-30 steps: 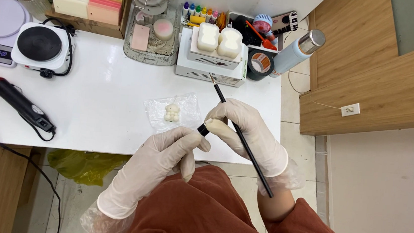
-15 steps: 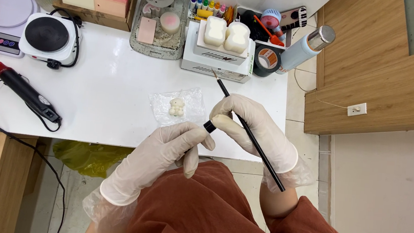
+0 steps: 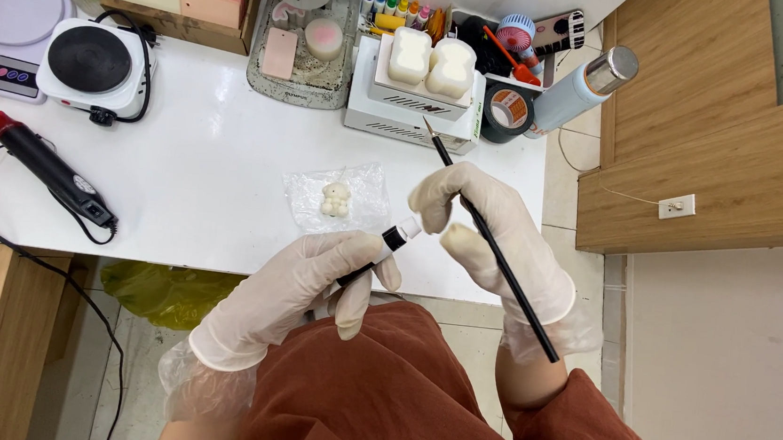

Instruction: The recorder uses a fine-tip paintbrush and black liquid to paint eyes and other details onto a teddy-bear-shaped white candle.

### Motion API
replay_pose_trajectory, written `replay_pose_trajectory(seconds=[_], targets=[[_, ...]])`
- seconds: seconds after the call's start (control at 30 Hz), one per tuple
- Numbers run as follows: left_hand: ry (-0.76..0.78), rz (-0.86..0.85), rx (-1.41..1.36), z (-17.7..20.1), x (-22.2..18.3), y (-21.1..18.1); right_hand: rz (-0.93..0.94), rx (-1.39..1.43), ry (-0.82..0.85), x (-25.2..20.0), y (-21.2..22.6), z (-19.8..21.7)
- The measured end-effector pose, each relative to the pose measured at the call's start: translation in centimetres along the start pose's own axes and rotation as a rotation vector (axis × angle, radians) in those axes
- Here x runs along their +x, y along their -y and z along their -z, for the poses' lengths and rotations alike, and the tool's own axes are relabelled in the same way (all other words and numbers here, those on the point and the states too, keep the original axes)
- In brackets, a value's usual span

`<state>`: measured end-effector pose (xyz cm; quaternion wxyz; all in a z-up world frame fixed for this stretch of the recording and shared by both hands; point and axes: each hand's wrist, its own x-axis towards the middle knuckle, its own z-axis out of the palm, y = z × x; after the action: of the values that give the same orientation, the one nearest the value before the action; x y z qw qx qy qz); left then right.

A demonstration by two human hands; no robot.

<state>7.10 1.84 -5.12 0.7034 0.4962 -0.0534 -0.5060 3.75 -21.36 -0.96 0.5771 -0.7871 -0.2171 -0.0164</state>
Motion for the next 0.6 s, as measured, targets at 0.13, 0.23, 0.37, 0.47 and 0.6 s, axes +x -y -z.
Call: replay_pose_trajectory(seconds=[0.13,0.23,0.37,0.47,0.6], targets=[[0.005,-0.005,0.002,0.4,0.3,0.6,-0.108,-0.276,-0.017,-0.9,-2.3,-0.3],[-0.002,-0.004,0.038,0.5,0.3,0.7,-0.110,-0.349,0.023,-0.6,-2.3,-0.7],[0.041,-0.011,-0.056,0.8,0.4,0.8,-0.086,-0.307,0.028,-0.3,-1.5,-0.6],[0.042,0.024,-0.073,0.9,0.3,0.5,-0.097,-0.238,0.048,-0.5,-1.6,0.1],[0.102,-0.085,-0.232,2.3,0.5,1.8,-0.068,0.054,-0.033,-1.9,-4.5,0.6]])
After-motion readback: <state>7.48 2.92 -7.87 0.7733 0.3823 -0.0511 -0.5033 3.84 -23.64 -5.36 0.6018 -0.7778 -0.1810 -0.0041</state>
